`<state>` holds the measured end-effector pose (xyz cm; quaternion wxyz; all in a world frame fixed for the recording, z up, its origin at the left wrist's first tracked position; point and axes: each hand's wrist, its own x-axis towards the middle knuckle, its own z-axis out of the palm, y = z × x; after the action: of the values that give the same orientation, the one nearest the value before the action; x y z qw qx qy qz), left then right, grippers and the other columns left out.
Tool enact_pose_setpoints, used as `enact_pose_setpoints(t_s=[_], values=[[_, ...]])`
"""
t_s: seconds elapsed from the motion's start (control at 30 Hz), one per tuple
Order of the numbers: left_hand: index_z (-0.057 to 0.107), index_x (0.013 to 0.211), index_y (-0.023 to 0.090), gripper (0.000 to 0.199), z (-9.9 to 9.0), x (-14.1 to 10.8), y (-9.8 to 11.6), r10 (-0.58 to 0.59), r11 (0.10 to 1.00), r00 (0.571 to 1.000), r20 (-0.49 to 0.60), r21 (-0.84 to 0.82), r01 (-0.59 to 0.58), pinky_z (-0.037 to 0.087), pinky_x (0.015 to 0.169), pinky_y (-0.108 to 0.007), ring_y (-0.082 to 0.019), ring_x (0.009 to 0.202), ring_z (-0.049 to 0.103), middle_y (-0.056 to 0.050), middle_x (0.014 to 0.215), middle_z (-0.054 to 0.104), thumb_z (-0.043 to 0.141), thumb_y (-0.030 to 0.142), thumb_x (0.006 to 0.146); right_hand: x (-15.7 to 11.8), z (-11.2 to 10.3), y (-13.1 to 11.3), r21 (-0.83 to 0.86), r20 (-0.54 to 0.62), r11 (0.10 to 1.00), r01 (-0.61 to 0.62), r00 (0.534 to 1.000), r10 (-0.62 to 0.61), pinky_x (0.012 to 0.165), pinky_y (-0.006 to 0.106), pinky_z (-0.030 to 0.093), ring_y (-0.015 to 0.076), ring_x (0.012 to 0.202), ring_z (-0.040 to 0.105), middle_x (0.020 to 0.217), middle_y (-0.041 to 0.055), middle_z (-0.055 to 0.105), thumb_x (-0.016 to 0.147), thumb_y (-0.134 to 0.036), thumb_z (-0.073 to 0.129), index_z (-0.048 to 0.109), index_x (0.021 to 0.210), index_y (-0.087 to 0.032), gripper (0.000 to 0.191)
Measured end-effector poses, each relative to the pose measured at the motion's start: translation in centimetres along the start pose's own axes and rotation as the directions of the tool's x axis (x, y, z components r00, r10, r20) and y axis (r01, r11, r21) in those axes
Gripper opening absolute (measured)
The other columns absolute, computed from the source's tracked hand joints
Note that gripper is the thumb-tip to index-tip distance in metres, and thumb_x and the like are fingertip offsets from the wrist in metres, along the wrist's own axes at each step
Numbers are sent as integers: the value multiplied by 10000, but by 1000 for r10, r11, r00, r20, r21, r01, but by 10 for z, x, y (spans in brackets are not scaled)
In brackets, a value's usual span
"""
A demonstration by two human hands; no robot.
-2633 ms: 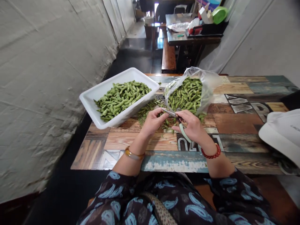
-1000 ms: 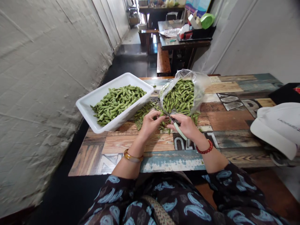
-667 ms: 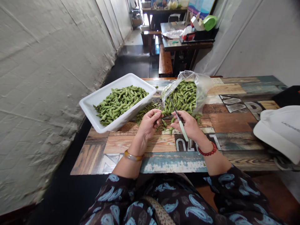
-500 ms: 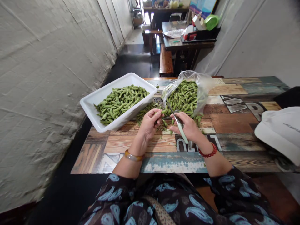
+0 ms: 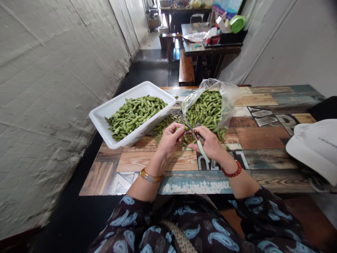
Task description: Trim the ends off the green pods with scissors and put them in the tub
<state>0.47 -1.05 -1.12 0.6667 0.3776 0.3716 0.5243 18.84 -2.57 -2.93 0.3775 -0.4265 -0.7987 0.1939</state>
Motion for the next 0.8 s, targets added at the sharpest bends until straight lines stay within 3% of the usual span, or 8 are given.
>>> enact_pose_setpoints(t_s=[0.33, 0.5, 0.67, 0.73, 0.8], values=[[554, 760, 154, 371, 3, 0, 2, -30, 995, 999, 13, -93, 31, 214, 417, -149, -18, 429, 331, 83, 533, 437, 847, 346, 642, 1, 0, 1, -46, -8, 999, 7, 1000, -7, 820, 403, 541, 260, 909, 634, 985, 98, 636, 863, -450, 678, 597, 1113, -193, 368], [574, 807, 150, 328, -4, 3, 7, -31, 994, 999, -41, -108, 26, 203, 409, -142, -25, 437, 322, 89, 525, 398, 821, 311, 661, 0, -3, -1, -58, 15, 998, 13, 1000, -12, 799, 372, 535, 253, 883, 649, 954, 93, 656, 875, -445, 667, 618, 1114, -194, 350], [509, 758, 174, 226, -10, 6, 15, -16, 990, 997, -70, -137, 6, 370, 464, -172, -73, 572, 509, 19, 731, 557, 698, 288, 706, 2, -7, 0, -63, -39, 997, -34, 999, 32, 807, 368, 538, 254, 894, 667, 958, 102, 689, 869, -455, 671, 652, 1113, -173, 374], [491, 747, 182, 164, -13, 7, 15, -38, 993, 998, -40, -110, 33, 414, 495, -203, -95, 601, 537, 8, 767, 573, 625, 270, 709, 3, -10, 1, -61, -87, 995, -82, 993, 76, 827, 373, 538, 252, 902, 670, 949, 96, 701, 864, -463, 672, 667, 1113, -176, 380], [514, 762, 189, 90, -17, 9, 13, -50, 998, 997, -50, 38, 52, 379, 483, -208, -92, 531, 476, 29, 675, 528, 571, 231, 707, 4, -14, 2, -46, -126, 992, -115, 986, 108, 835, 371, 538, 245, 897, 671, 936, 85, 705, 865, -469, 667, 678, 1114, -183, 379]])
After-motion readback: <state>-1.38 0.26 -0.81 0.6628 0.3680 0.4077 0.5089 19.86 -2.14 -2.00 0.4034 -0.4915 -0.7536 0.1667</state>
